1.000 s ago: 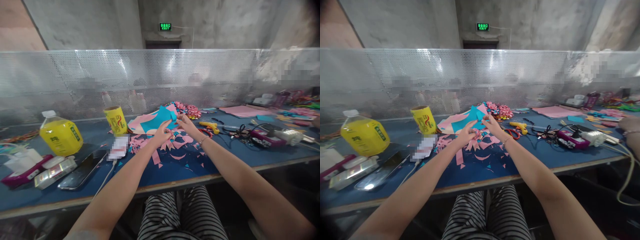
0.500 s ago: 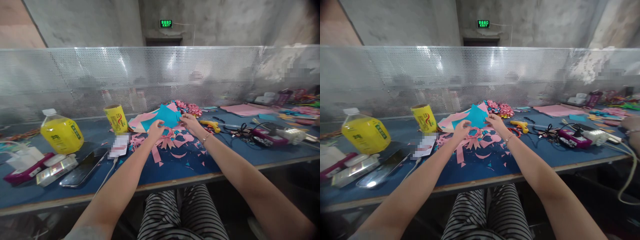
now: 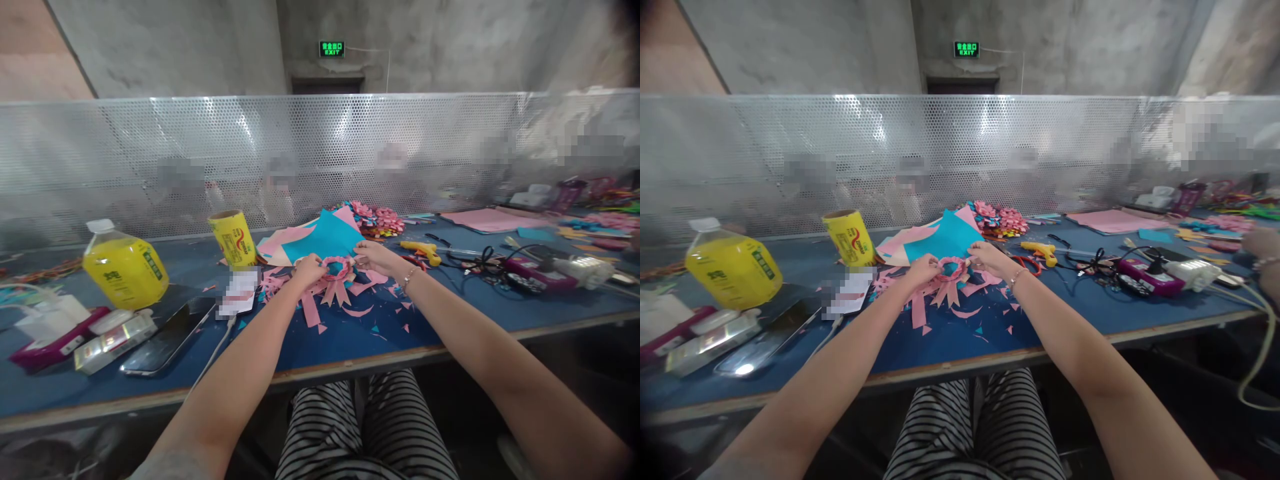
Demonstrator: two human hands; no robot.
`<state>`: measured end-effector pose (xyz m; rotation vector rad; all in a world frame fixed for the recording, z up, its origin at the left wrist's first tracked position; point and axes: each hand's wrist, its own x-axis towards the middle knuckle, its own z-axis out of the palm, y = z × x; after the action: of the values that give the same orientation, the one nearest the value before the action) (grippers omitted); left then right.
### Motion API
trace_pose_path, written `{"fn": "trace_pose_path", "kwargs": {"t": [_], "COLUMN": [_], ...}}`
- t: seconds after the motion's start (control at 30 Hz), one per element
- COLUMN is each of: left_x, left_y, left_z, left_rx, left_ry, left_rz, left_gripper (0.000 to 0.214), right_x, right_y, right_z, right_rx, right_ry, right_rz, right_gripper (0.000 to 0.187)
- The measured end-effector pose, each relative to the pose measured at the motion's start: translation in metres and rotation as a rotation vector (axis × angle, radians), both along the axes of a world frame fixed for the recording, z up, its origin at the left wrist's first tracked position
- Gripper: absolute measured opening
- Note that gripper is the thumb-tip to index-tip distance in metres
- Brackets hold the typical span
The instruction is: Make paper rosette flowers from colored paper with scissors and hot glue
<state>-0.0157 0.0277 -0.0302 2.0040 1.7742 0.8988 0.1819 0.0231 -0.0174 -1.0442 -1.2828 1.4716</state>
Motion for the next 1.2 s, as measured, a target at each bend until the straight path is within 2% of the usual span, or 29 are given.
{"fn": "trace_pose_path", "kwargs": {"t": [0.07, 0.17, 0.3, 0.4, 0.5, 0.7, 0.9, 1.07, 1.2], "left_x": [0.001, 0.002, 0.005, 0.008, 0.012, 0.017, 0.021, 0.024, 0.025], "left_y": [0.001, 0.002, -0.002, -0.006, -0.009, -0.013, -0.023, -0.024, -0.018], "left_z": [-0.002, -0.005, -0.001, 0.006, 0.012, 0.016, 0.021, 0.021, 0.017], "left_rx": [-0.017, -0.046, -0.054, -0.009, 0.109, 0.300, 0.292, 0.284, 0.297], "left_ry": [-0.107, -0.218, -0.342, -0.446, -0.525, -0.552, -0.584, -0.621, -0.611], "left_rz": [0.007, -0.072, -0.088, -0.096, -0.142, -0.261, -0.338, -0.389, -0.325], "left_gripper": [0.026, 0.029, 0.032, 0.035, 0.035, 0.028, 0.029, 0.032, 0.035], "right_x": [0.001, 0.002, 0.001, 0.000, -0.001, -0.001, 0.007, 0.005, 0.003], "right_y": [0.000, -0.001, -0.003, -0.003, -0.002, -0.006, -0.002, 0.002, 0.004], "right_z": [0.001, 0.003, 0.004, 0.005, 0.007, 0.017, 0.020, 0.015, 0.011], "right_rx": [0.016, 0.036, 0.076, 0.110, 0.181, 0.355, 0.538, 0.577, 0.679], "right_ry": [0.045, 0.065, 0.042, 0.089, 0.166, 0.157, 0.004, 0.044, -0.021], "right_rz": [0.001, -0.004, 0.023, -0.003, -0.023, -0.186, -0.451, -0.357, -0.374], "right_gripper": [0.024, 0.026, 0.031, 0.032, 0.035, 0.036, 0.027, 0.031, 0.028]}}
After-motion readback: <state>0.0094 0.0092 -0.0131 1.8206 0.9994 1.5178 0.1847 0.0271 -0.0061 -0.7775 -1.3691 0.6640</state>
